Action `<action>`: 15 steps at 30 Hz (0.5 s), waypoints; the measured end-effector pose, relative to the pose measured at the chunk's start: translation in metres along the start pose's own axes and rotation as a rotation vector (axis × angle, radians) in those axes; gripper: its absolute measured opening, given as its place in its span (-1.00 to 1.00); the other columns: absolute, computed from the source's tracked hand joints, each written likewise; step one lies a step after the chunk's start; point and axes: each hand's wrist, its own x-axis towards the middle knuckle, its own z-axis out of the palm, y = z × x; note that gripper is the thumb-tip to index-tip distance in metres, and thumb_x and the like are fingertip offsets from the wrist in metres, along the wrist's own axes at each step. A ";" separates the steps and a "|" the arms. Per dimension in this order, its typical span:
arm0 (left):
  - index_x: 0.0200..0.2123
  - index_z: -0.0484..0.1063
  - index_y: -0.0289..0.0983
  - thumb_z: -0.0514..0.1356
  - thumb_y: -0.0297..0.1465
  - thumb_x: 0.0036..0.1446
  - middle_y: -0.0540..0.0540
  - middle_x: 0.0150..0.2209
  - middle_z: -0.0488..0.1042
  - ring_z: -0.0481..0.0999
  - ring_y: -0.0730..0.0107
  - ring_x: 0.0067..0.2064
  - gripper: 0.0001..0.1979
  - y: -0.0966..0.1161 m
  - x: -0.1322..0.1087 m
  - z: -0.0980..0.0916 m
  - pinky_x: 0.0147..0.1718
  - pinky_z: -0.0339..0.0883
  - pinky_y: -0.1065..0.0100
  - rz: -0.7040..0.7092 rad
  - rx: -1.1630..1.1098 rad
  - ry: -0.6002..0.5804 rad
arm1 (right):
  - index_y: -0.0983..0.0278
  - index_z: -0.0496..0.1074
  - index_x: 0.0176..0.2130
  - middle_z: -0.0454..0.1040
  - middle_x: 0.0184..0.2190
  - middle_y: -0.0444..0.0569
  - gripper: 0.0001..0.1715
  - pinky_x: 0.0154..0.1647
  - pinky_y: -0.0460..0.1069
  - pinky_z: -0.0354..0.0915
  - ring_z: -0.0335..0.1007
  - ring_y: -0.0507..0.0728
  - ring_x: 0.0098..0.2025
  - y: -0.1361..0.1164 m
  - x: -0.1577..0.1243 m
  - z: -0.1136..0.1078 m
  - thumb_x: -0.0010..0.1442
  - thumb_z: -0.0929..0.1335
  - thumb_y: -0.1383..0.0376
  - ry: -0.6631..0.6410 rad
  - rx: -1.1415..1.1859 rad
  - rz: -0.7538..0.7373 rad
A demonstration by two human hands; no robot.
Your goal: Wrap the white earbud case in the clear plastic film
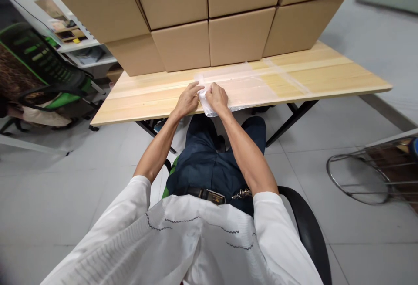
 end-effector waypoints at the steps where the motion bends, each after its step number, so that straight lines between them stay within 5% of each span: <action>1: 0.43 0.71 -0.13 0.16 -0.35 0.52 -0.22 0.67 0.53 0.49 -0.08 0.70 -0.46 0.002 -0.001 -0.001 0.72 0.36 -0.11 -0.006 0.026 -0.010 | 0.11 0.54 -0.11 0.78 -0.01 0.20 -0.86 0.28 0.32 0.58 0.70 0.49 0.14 0.000 0.000 0.001 0.58 0.39 0.30 0.002 0.004 -0.001; 9: 0.47 0.72 -0.08 0.15 -0.48 0.46 -0.16 0.64 0.57 0.54 -0.07 0.66 -0.36 0.016 -0.005 -0.008 0.69 0.41 -0.07 -0.021 0.153 -0.095 | 0.10 0.55 -0.14 0.79 -0.07 0.16 -0.85 0.30 0.32 0.59 0.70 0.46 0.09 0.011 0.002 0.007 0.54 0.37 0.27 0.080 0.092 -0.058; 15: 0.49 0.71 -0.03 0.15 -0.53 0.47 -0.11 0.64 0.56 0.57 -0.08 0.64 -0.33 0.019 -0.007 -0.009 0.66 0.43 -0.06 -0.037 0.152 -0.110 | 0.17 0.64 0.08 0.80 0.21 0.23 -0.71 0.50 0.34 0.53 0.71 0.43 0.29 0.019 -0.003 -0.002 0.57 0.32 0.25 0.175 0.253 -0.169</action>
